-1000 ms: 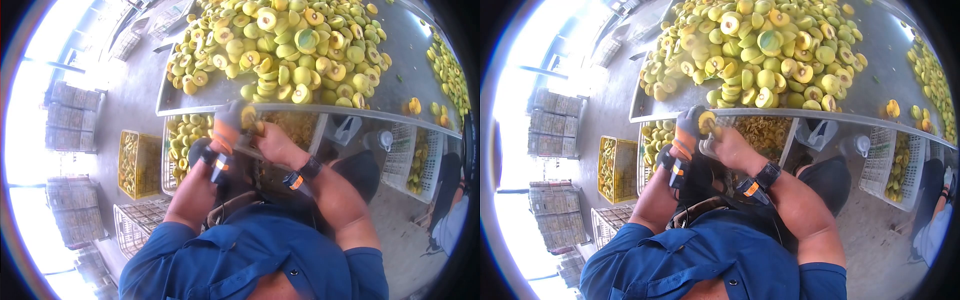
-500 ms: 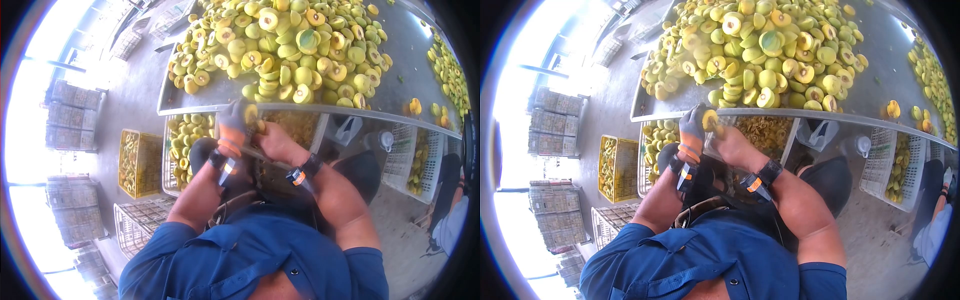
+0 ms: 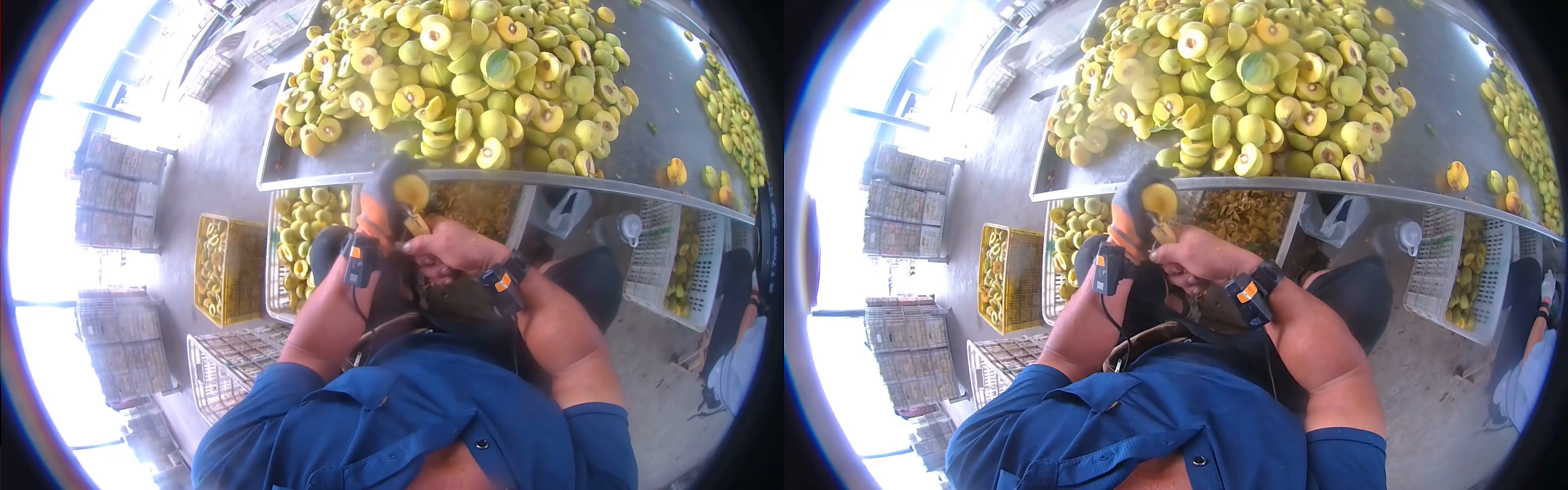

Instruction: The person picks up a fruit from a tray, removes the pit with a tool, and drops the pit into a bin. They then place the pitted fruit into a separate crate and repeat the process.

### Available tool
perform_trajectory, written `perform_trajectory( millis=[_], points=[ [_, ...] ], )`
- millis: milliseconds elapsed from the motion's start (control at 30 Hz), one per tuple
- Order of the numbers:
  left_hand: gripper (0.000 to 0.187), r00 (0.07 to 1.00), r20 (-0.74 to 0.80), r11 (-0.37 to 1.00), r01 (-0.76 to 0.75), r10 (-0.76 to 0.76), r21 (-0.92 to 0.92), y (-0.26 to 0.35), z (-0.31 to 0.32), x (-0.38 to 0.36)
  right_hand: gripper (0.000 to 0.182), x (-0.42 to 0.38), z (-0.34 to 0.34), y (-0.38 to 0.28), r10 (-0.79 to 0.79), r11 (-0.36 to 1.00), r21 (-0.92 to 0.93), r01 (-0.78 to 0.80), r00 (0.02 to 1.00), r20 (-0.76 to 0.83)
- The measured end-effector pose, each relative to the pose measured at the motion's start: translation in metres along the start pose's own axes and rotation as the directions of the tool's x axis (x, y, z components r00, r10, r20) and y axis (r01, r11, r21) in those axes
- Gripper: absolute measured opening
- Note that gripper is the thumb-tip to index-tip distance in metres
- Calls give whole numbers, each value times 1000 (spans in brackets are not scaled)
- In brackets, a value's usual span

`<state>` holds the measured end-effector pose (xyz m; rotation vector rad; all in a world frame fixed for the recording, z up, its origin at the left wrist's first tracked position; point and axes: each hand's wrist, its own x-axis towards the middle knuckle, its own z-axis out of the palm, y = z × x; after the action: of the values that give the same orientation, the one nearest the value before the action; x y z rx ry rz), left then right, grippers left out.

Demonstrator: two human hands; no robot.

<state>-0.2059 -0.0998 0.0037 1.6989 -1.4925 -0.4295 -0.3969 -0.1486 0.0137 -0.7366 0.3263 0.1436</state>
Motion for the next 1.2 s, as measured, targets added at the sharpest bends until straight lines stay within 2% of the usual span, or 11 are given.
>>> perform_trajectory(
  millis=[167,200,233,267,300,467,567,800,1033,1067,1200],
  points=[
    [42,965,-214,882,-33,150,469,-47,-43,3,14,4,-29,11,37,988,-147,-53,993,-110],
    [39,961,-255,889,23,107,458,-48,-60,-4,19,27,-57,44,-81,927,-370,-64,928,-364],
    [36,954,-292,893,72,69,444,-49,-79,-11,19,36,-75,64,-48,941,-320,-111,892,-450],
    [29,861,-460,970,244,-218,-2,-66,-94,-14,20,43,-89,79,-15,951,-269,-151,848,-529],
    [25,704,-470,828,316,-531,-463,-91,-109,-22,21,46,-95,84,24,957,-216,-191,801,-598],
    [32,694,-560,702,664,-453,255,-93,-147,-28,24,34,-55,51,-63,911,-383,-155,865,-498],
    [36,820,-451,912,408,-353,29,-101,-114,21,23,27,-33,27,-137,886,-450,-110,866,-482],
    [55,996,-82,854,23,23,519,-40,-14,156,23,27,-31,13,-295,846,-534,17,848,-440],
    [71,946,193,814,106,-259,572,-59,-13,170,29,14,-24,-9,-426,818,-556,148,805,-412],
    [70,972,158,822,53,-171,567,-70,-12,165,29,14,-24,-14,-431,819,-550,163,808,-402],
    [56,931,111,922,319,-348,218,-67,-18,139,29,23,-37,-14,-629,693,-680,240,662,-407]
  ],
)
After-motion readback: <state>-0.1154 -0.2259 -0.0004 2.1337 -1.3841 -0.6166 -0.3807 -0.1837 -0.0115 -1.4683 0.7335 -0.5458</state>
